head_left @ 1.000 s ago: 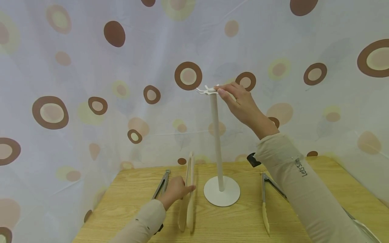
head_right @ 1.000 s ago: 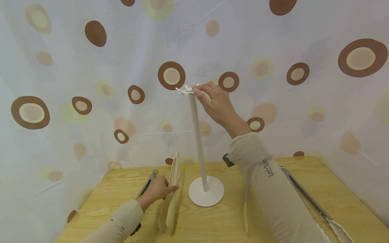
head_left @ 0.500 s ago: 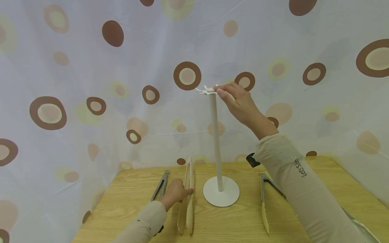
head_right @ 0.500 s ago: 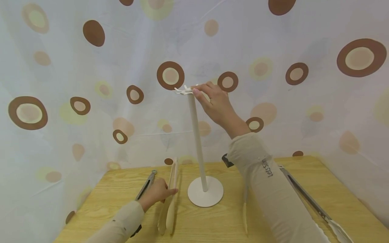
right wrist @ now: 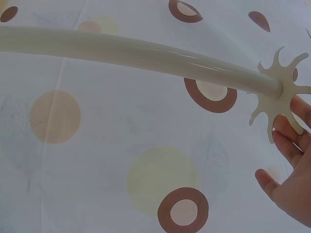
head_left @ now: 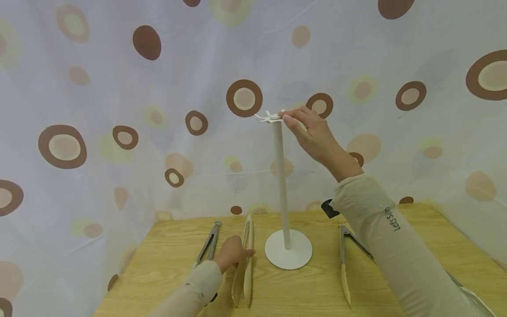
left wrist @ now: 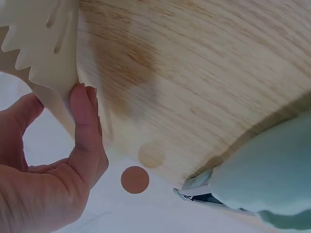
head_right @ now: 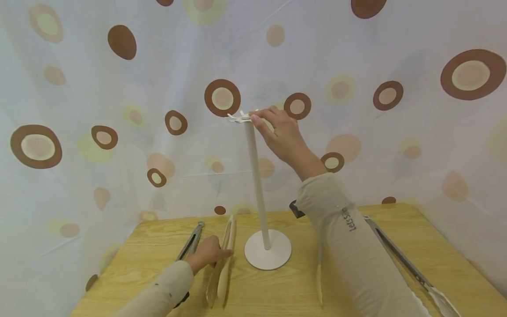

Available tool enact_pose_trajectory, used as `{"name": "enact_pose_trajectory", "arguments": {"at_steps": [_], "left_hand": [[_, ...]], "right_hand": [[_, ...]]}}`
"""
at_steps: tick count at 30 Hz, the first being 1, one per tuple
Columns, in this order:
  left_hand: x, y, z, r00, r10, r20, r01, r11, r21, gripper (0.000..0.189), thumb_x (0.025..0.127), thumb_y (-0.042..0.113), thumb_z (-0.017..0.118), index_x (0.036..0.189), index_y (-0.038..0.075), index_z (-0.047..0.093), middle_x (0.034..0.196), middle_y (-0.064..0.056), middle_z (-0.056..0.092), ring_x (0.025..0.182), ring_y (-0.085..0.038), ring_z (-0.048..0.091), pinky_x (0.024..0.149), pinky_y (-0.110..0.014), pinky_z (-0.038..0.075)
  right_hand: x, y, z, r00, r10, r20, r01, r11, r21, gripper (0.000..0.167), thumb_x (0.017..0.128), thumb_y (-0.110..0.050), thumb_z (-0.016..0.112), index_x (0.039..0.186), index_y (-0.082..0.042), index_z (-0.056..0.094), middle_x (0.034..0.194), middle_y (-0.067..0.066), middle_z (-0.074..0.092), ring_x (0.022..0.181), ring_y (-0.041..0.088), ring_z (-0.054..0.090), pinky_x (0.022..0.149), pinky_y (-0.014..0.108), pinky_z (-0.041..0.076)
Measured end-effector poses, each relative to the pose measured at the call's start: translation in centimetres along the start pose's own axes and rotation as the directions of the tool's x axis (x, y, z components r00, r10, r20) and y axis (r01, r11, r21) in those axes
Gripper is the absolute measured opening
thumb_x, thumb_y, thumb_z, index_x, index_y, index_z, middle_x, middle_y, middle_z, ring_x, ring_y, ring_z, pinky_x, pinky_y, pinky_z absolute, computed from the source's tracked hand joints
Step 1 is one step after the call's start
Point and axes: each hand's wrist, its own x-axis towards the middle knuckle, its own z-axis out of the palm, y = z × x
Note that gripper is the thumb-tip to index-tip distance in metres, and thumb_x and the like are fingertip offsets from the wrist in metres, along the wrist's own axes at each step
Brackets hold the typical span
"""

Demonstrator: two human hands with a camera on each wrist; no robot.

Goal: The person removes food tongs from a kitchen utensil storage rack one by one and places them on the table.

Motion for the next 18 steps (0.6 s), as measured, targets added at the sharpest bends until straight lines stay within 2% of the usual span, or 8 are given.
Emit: {"name": "enact_pose_trajectory", "arguments": {"at_steps": [4,10,18], "left_hand": [[0.22,-0.19,0.28,1.000,-0.001,-0.003,0.001,1.000,0.026,0.037,0.087,0.022,0.072,0.060,0.001,0.058,0.040,0.002,0.042,0.038,-0.017,0.051,0.046,-0.024,0.046],[0.45,-0.24,0.51,1.000,-0.020,0.001,0.020,0.999,0.041,0.036,0.087,0.021,0.073,0.062,0.001,0.058,0.048,-0.011,0.056,0.037,-0.014,0.048,0.044,-0.023,0.043],[0.38,-0.25,0.98,1.000,-0.013,-0.016,0.013,1.000,-0.002,0.038,0.086,0.020,0.073,0.058,0.005,0.051,0.044,0.000,0.043,0.037,-0.011,0.041,0.041,-0.023,0.038]], "right_hand": [[0.00,-0.04,-0.01,1.000,0.002,0.003,-0.002,1.000,-0.004,0.041,0.102,-0.037,0.043,0.130,-0.012,0.060,0.128,0.008,0.054,0.120,0.026,0.046,0.101,0.049,0.035],[-0.01,-0.15,-0.01,1.000,0.001,0.006,-0.001,1.000,-0.004,0.041,0.102,-0.036,0.044,0.130,-0.012,0.060,0.129,0.008,0.054,0.122,0.026,0.046,0.102,0.049,0.035],[-0.03,-0.14,0.04,1.000,0.003,0.006,-0.003,1.000,-0.001,0.041,0.102,-0.036,0.044,0.131,-0.012,0.060,0.130,0.008,0.053,0.123,0.026,0.045,0.102,0.049,0.034]]}}
